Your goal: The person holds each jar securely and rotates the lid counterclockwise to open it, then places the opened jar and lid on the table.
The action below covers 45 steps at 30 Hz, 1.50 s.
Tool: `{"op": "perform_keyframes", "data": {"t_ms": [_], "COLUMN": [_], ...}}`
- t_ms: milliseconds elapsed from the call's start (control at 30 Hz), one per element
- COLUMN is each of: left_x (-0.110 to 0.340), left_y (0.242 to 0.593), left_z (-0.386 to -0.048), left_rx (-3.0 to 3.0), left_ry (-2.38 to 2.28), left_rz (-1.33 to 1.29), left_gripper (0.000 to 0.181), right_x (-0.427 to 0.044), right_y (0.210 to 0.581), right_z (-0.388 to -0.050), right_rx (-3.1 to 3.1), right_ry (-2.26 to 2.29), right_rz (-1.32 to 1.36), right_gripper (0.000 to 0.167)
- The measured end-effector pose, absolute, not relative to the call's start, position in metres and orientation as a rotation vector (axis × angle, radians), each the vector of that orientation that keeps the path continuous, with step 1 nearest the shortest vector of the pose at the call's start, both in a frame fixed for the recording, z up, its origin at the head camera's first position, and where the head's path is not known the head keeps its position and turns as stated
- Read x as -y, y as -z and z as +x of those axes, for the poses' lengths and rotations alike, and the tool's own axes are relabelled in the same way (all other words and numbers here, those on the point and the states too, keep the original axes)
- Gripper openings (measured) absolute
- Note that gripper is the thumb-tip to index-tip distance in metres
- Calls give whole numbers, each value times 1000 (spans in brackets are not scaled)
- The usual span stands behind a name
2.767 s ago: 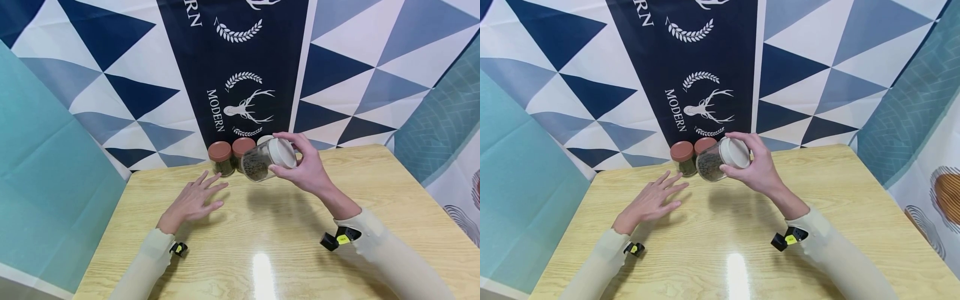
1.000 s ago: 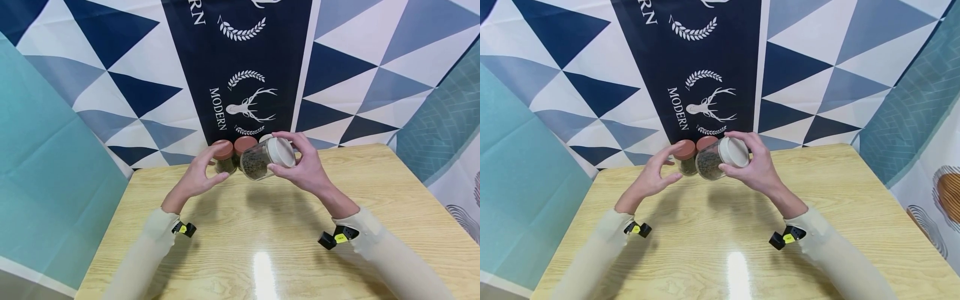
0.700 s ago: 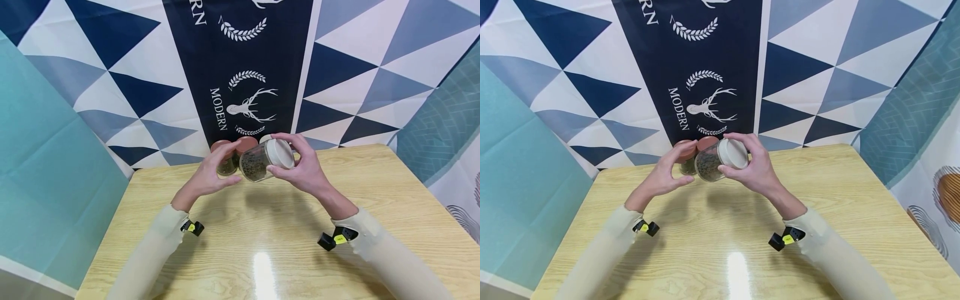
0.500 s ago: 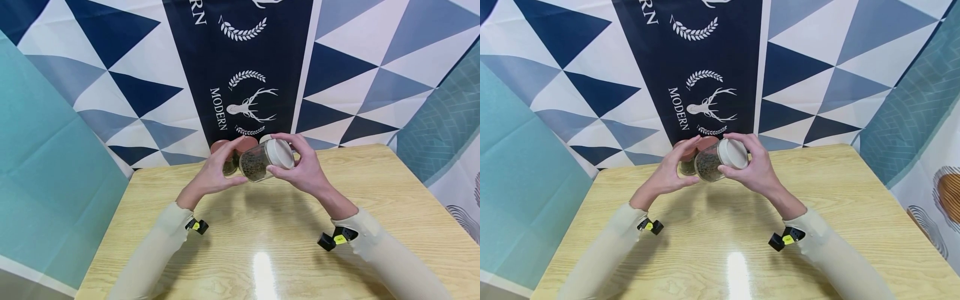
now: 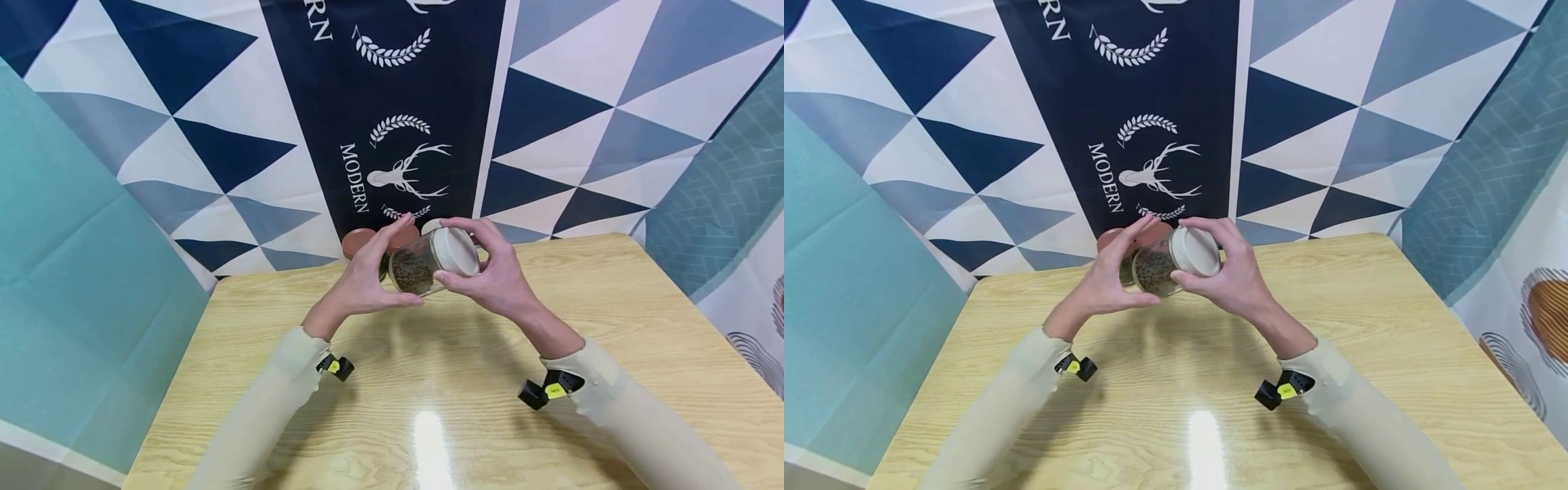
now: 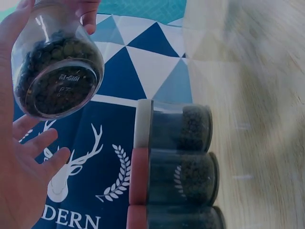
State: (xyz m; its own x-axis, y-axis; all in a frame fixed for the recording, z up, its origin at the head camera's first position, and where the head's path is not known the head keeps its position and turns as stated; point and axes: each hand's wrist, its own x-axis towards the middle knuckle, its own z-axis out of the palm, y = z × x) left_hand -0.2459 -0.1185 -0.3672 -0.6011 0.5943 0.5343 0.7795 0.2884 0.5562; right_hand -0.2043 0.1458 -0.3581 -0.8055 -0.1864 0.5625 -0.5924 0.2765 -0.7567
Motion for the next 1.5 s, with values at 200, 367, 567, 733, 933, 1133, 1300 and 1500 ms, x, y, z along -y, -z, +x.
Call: {"op": "perform_keyframes", "data": {"t_ms": [200,367,567,733,933,1133,1300,1500], "left_x": [111,105,99,96,95,94,96,98], "left_y": [366,368,375,378,377,376,379,382], "left_z": [-247,-248,-250,-249,-247,-245,-245,-245], "left_rx": [2287,2291,2270,2274,2315,2354,2345,2338], "left_ry": [1195,1207,1240,1216,1117,1033,1042,1045], "left_rz": [-1280,-1274,-1298,-1286,-1237,-1178,-1173,-1164], "left_gripper": [134,137,139,139,126,106,100,100], "right_x": [-145,-144,-142,-141,-142,-143,-142,-141], "right_y": [359,360,361,362,363,362,362,361], "right_z": [-205,-206,-205,-206,-207,-208,-208,-208], "right_rx": [2197,2205,2202,2204,2217,2233,2262,2263], "right_ry": [-1552,-1563,-1558,-1555,-1548,-1544,-1528,-1517], "right_rz": [712,717,739,747,746,753,761,796], "right_gripper": [76,77,77,76,74,73,72,74]}}
